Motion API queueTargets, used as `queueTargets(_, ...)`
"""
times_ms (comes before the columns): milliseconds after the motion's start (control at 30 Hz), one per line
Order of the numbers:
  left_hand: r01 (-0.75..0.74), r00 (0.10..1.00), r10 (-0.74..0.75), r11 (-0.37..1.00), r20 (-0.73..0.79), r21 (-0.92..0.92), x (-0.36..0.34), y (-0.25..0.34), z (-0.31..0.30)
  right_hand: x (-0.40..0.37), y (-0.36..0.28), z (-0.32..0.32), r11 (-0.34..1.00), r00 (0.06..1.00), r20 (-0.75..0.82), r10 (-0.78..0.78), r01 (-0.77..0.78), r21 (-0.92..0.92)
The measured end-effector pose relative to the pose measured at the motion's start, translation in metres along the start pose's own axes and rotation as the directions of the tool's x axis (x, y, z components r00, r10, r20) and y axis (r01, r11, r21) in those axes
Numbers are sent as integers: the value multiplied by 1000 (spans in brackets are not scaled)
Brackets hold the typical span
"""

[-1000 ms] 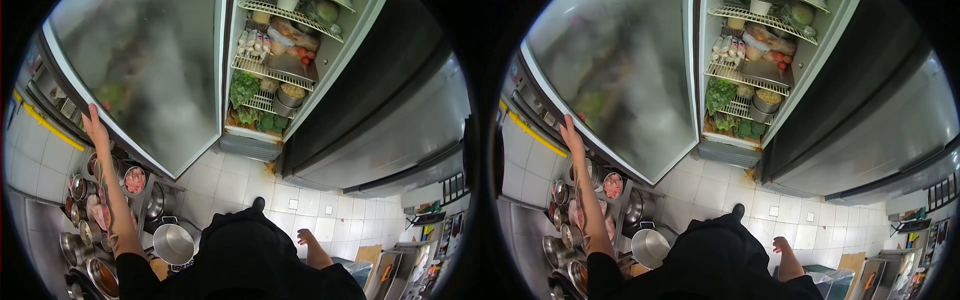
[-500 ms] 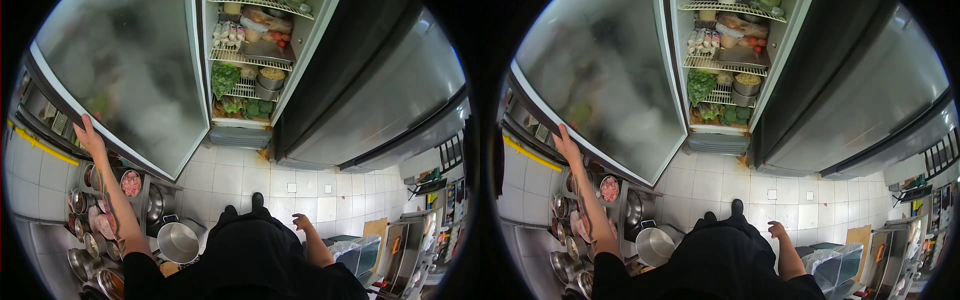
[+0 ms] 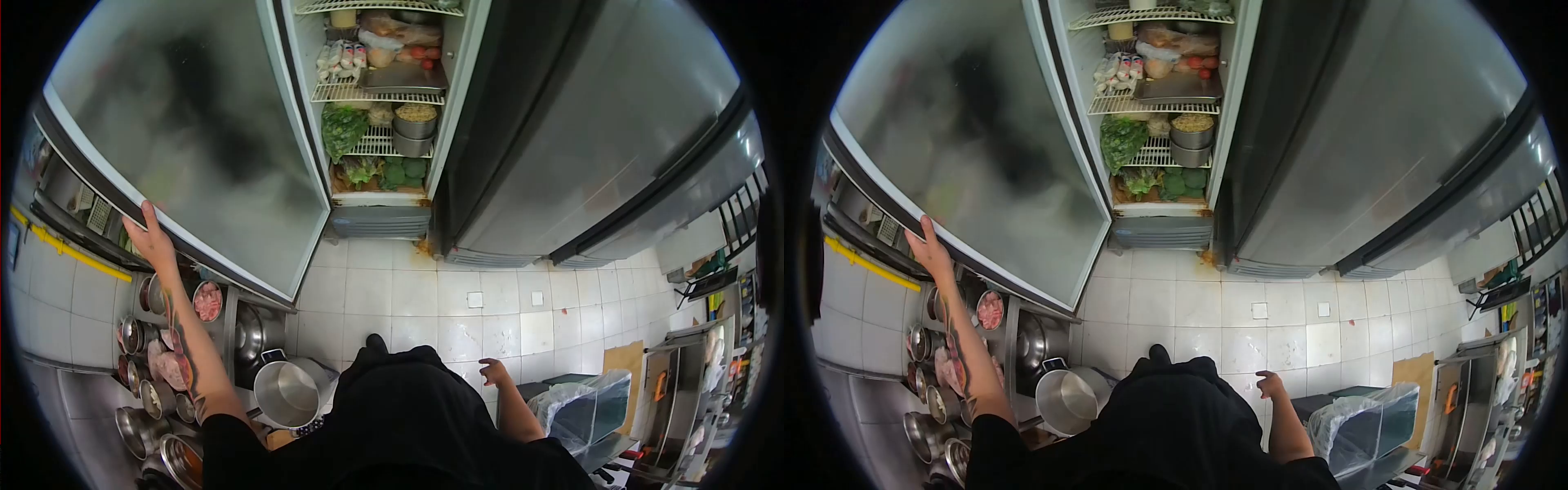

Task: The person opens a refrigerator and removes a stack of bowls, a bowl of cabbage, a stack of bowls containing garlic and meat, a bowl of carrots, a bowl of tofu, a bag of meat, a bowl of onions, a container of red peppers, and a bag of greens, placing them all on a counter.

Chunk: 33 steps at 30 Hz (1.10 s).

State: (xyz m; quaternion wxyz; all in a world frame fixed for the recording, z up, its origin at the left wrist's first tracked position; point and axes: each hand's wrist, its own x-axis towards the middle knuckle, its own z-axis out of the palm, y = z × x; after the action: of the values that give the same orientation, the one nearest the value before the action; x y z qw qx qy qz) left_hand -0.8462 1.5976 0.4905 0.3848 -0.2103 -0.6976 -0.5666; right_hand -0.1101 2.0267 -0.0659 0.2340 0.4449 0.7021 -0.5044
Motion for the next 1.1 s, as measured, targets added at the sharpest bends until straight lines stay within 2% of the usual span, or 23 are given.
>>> queueTargets(33,5,1000,-5,1000,2,8,-3,3,1,9,27,4,987,993,69,-92,100,-126)
queueTargets(67,17,1000,-17,1000,-6,12,-6,9,3,-3,32,5,942,982,57,-178,187,-280)
queueTargets(167,87,996,-87,996,16,-22,-12,6,5,-20,71,11,943,984,83,-157,174,-284)
queueTargets(200,54,999,-54,998,-8,15,-16,18,10,-29,82,14,945,984,82,-157,174,-278)
queueTargets(300,2,1000,-1,1000,-29,27,-27,36,19,-68,104,18,990,999,-11,-47,48,136)
queueTargets(367,10,1000,-10,999,-26,30,-33,44,23,-103,100,19,982,996,-77,-50,63,176)
queueTargets(400,21,999,-20,999,-27,36,-36,49,25,-111,105,19,879,986,-17,165,-139,456)
queueTargets(433,18,999,-17,999,-35,39,-39,52,28,-116,108,20,662,933,104,346,-321,677)
queueTargets(533,16,1000,-16,995,0,103,-49,63,31,-123,120,35,735,893,111,437,-426,527)
queueTargets(600,13,1000,-12,995,-7,100,-58,79,39,-49,225,73,903,992,98,74,-108,415)
queueTargets(633,15,1000,-14,996,-17,83,-62,79,44,-36,244,79,924,990,87,-112,71,375)
queueTargets(667,7,1000,-5,997,-30,79,-65,82,49,-52,191,61,963,986,162,38,-79,256)
queueTargets(700,2,1000,-1,999,-30,41,-70,86,54,-79,106,41,828,909,98,405,-411,382)
queueTargets(833,-7,998,4,999,-69,-42,-85,99,69,-30,19,26,926,962,64,264,-271,262)
queueTargets(900,-4,996,1,999,-94,-33,-89,88,68,4,-41,21,970,993,7,121,-120,213)
queueTargets(967,21,997,-28,995,-68,-102,-93,84,64,28,-129,10,995,997,-1,-72,72,63)
queueTargets(1033,-10,995,1,996,-102,-89,-95,96,65,71,-201,12,944,944,-39,-329,329,-13)
queueTargets(1100,57,991,-76,984,-110,-171,-93,86,58,91,-292,-1,803,807,27,-589,589,-84)
